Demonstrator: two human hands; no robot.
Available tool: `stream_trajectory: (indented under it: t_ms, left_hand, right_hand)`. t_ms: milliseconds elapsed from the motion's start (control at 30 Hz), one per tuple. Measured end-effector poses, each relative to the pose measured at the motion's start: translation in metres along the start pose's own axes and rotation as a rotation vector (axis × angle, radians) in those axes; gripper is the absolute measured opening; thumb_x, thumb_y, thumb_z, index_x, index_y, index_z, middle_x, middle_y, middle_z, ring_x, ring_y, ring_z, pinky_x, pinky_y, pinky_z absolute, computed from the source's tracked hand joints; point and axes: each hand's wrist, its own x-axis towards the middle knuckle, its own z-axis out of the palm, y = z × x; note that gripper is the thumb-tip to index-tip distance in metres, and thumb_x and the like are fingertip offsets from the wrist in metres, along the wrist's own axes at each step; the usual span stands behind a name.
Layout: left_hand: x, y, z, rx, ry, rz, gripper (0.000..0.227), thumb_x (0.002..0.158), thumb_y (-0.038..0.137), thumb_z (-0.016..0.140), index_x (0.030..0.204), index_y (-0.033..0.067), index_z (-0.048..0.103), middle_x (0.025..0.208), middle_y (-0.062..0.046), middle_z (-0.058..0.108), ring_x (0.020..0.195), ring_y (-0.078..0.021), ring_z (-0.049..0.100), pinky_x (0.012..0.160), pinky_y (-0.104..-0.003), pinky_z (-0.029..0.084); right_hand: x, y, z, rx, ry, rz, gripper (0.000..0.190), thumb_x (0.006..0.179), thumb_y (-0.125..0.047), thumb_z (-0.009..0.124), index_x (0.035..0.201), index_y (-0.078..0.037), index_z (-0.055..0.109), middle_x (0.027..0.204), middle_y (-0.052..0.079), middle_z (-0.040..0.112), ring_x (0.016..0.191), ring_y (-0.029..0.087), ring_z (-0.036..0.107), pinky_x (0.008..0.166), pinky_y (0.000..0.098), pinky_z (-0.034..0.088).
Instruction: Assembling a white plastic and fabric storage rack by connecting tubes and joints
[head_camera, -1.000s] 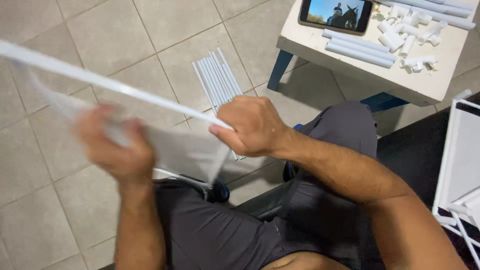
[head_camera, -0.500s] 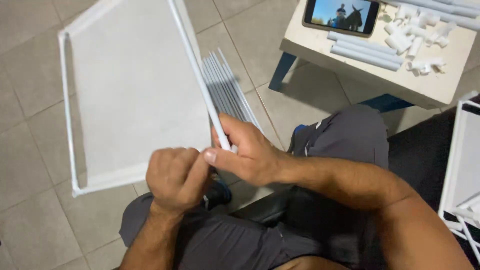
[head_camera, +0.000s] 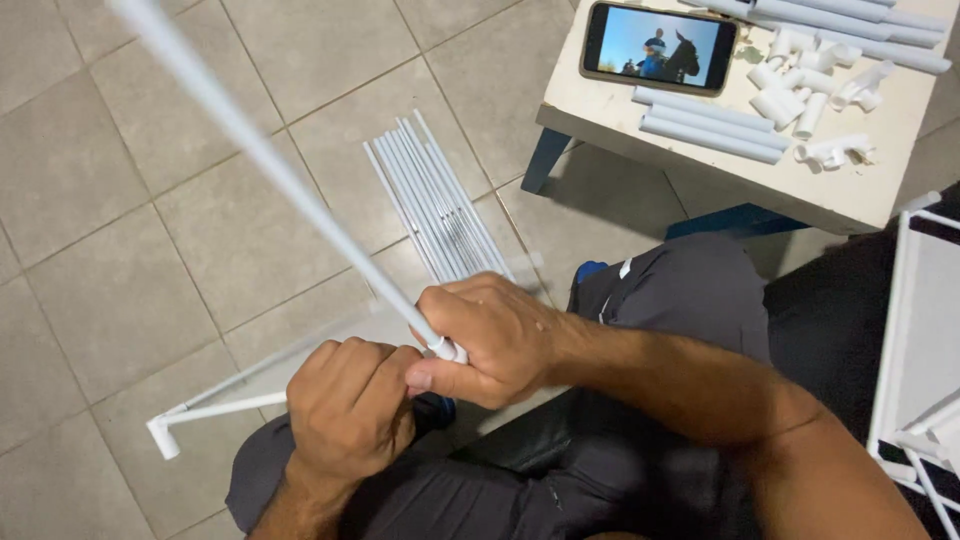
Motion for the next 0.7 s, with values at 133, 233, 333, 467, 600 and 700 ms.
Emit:
stream_trajectory:
  t_ms: [133,233,333,467,600,700]
  left_hand:
    - [-0.004,-0.006,0.0,-0.053,-0.103,-0.017,0.03,0.103,0.022,0.045,0.094,0.004,0.068,0.073,-0.008,0.05,0.056,-0.0273,0.043,0.052,-0.041,0.031]
    - [-0.001,-0.005,-0.004,-0.094,-0.146,-0.044,0.033,0.104,0.023,0.04,0.089,0.0084,0.064,0.072,-0.006,0.05,0.059,-0.0266,0.047,0.055,-0.04,0.035]
    - [-0.044,-0.039,-0.018,-0.034,-0.068,-0.156,0.02,0.093,0.001,0.049,0.091,0.012,0.066,0.081,-0.006,0.067,0.069,-0.0277,0.06,0.063,-0.04,0.047]
    - [-0.057,-0.036,-0.018,0.125,0.057,-0.299,0.045,0.109,0.031,0.039,0.08,0.005,0.062,0.065,-0.007,0.046,0.056,-0.0253,0.042,0.054,-0.039,0.03]
    - [-0.059,-0.037,-0.014,0.079,0.084,-0.247,0.051,0.108,0.034,0.034,0.08,0.0043,0.064,0.065,-0.008,0.051,0.055,-0.0251,0.048,0.051,-0.038,0.033]
    - [-0.063,-0.043,-0.017,0.067,0.137,-0.229,0.053,0.109,0.033,0.034,0.081,0.0017,0.065,0.062,-0.008,0.049,0.053,-0.0239,0.046,0.05,-0.037,0.029]
  right_hand:
    - [0.008,0.005,-0.01,-0.016,-0.017,-0.264,0.039,0.103,-0.034,0.054,0.084,-0.005,0.036,0.071,0.01,0.037,0.059,0.031,0.037,0.055,0.0457,0.029]
    - [0.011,0.008,-0.013,-0.124,0.009,-0.449,0.034,0.104,-0.026,0.059,0.089,0.0,0.043,0.08,0.011,0.047,0.061,0.027,0.036,0.054,0.0434,0.032]
    - [-0.012,0.055,-0.051,0.193,0.205,-0.202,0.014,0.099,-0.006,0.056,0.094,-0.014,0.046,0.087,0.003,0.047,0.079,0.019,0.047,0.076,0.0346,0.044]
    - [-0.024,0.048,-0.132,-0.279,0.459,0.097,0.015,0.107,-0.026,0.048,0.102,-0.013,0.041,0.089,0.004,0.044,0.074,0.019,0.044,0.068,0.0344,0.046]
    - [-0.065,0.061,-0.181,-0.72,0.568,0.257,0.013,0.115,-0.012,0.055,0.108,-0.002,0.06,0.103,0.014,0.056,0.096,0.028,0.053,0.082,0.0416,0.044]
    - [-0.129,0.075,-0.226,-0.978,0.557,0.214,0.011,0.115,-0.002,0.061,0.119,0.005,0.069,0.11,0.019,0.065,0.102,0.036,0.055,0.086,0.0479,0.041]
